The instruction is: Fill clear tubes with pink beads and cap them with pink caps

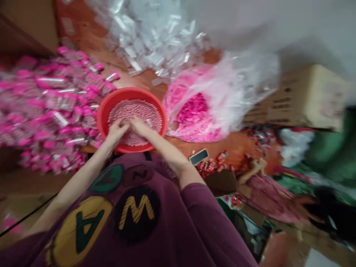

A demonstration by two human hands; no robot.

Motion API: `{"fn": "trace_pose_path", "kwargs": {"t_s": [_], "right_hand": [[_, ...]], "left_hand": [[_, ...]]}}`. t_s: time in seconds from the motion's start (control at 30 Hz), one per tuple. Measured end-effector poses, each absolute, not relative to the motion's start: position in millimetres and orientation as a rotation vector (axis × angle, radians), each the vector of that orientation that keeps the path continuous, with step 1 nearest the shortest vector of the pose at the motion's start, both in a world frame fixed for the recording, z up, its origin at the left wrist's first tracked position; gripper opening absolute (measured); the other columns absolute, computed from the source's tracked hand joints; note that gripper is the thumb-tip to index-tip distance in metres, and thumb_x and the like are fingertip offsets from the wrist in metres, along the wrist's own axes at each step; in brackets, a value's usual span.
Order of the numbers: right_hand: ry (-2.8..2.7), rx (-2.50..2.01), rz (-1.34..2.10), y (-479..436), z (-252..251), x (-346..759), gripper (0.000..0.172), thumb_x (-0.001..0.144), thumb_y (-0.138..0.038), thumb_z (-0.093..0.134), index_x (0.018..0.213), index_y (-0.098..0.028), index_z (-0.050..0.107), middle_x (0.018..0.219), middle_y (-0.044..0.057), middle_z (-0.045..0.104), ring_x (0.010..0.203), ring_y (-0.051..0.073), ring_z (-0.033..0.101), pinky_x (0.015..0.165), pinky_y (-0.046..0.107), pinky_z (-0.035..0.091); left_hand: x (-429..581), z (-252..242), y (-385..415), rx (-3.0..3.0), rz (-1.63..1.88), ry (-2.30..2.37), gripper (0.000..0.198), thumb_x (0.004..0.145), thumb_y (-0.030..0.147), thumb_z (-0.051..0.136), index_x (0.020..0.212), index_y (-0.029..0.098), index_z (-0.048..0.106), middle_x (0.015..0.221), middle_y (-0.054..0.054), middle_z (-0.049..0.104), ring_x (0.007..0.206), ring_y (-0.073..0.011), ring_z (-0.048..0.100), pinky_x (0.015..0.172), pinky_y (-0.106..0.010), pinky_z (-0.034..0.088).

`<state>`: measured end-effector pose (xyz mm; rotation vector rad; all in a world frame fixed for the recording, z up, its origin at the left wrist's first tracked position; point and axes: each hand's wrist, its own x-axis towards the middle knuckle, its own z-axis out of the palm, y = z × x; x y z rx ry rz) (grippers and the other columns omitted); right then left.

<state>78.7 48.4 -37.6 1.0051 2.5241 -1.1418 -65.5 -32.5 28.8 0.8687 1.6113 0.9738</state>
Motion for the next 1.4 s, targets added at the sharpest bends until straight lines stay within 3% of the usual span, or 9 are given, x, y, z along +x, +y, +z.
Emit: {"fn": "trace_pose_path", "kwargs": {"t_s": [0.1,0.23,0.37,0.6,0.77,0.93,1.17,1.3,1.4], "right_hand": [[2.469,1.182,-0.922,79,-58,74,0.036,0.105,-0.002,0.046,0.135,-0.002,0.066,0.145,0.027,0.068,0.135,0.032,0.064,0.124,0.05,0.051],[2.481,1.302,-0.668,103,-77,56,0.049,0.104,0.001,0.028,0.133,-0.001,0.068,0.146,0.031,0.065,0.135,0.041,0.065,0.116,0.06,0.055],[2.584,1.116,-0.686,81,-84,29,0.048,0.105,-0.001,0.03,0.13,-0.002,0.071,0.142,0.031,0.067,0.136,0.043,0.064,0.116,0.063,0.054],[2.579,0.879,-1.372,49,-102,45,0.046,0.094,-0.006,0.057,0.138,-0.009,0.068,0.14,0.022,0.067,0.126,0.031,0.065,0.119,0.05,0.056],[2.509,1.249,-1.932,30,-98,71,0.045,0.093,-0.041,0.076,0.133,-0.022,0.069,0.128,0.011,0.072,0.109,0.027,0.069,0.098,0.045,0.065],[2.313,1.422,-2.301,10,-80,84,0.065,0.091,-0.062,0.076,0.141,-0.024,0.061,0.13,0.012,0.074,0.103,0.025,0.073,0.091,0.043,0.068],[2.405,1.444,-2.274,46,-40,119,0.044,0.105,-0.058,0.06,0.138,-0.03,0.068,0.131,0.005,0.077,0.084,0.018,0.072,0.075,0.037,0.066],[2.564,1.658,-1.959,54,-42,139,0.036,0.105,-0.053,0.059,0.119,-0.024,0.076,0.105,0.005,0.079,0.087,0.021,0.072,0.088,0.041,0.066],[2.561,2.233,-1.544,53,-57,175,0.039,0.108,-0.055,0.052,0.105,-0.022,0.074,0.096,0.006,0.076,0.092,0.023,0.072,0.096,0.042,0.063]], "left_hand": [[-91,30,-59,0.822,0.985,1.827,0.033,0.097,0.038,0.074,0.127,0.026,0.076,0.113,-0.007,0.083,0.107,-0.0257,0.078,0.092,-0.037,0.064],[-100,6,-79,0.738,1.049,2.049,0.022,0.097,0.025,0.069,0.117,0.021,0.077,0.105,-0.007,0.083,0.097,-0.0222,0.076,0.091,-0.034,0.063],[-91,-18,-79,0.623,1.139,2.146,0.018,0.094,0.014,0.064,0.107,0.017,0.077,0.098,-0.007,0.082,0.083,-0.0182,0.072,0.087,-0.032,0.06],[-94,-29,-84,0.573,1.214,2.048,0.019,0.096,0.013,0.064,0.111,0.018,0.074,0.099,-0.005,0.081,0.085,-0.0156,0.072,0.086,-0.029,0.06],[-77,-29,-70,0.571,1.179,1.802,0.035,0.086,0.012,0.076,0.12,0.017,0.072,0.123,-0.01,0.081,0.1,-0.0177,0.077,0.092,-0.031,0.062],[-68,-16,-51,0.607,1.244,1.65,0.022,0.093,0.02,0.072,0.115,0.018,0.077,0.121,-0.009,0.083,0.116,-0.0207,0.077,0.111,-0.037,0.059],[-70,18,-40,0.283,1.056,1.228,0.023,0.099,0.029,0.07,0.117,0.018,0.078,0.104,-0.007,0.08,0.085,-0.019,0.077,0.076,-0.032,0.063],[-59,33,-39,0.175,1.061,1.17,0.023,0.099,0.04,0.071,0.097,0.017,0.076,0.087,-0.005,0.075,0.073,-0.0161,0.071,0.062,-0.025,0.055],[-52,39,-45,0.136,1.046,1.216,0.021,0.088,0.038,0.077,0.084,0.018,0.072,0.072,-0.002,0.067,0.064,-0.0132,0.064,0.054,-0.022,0.047]]}}
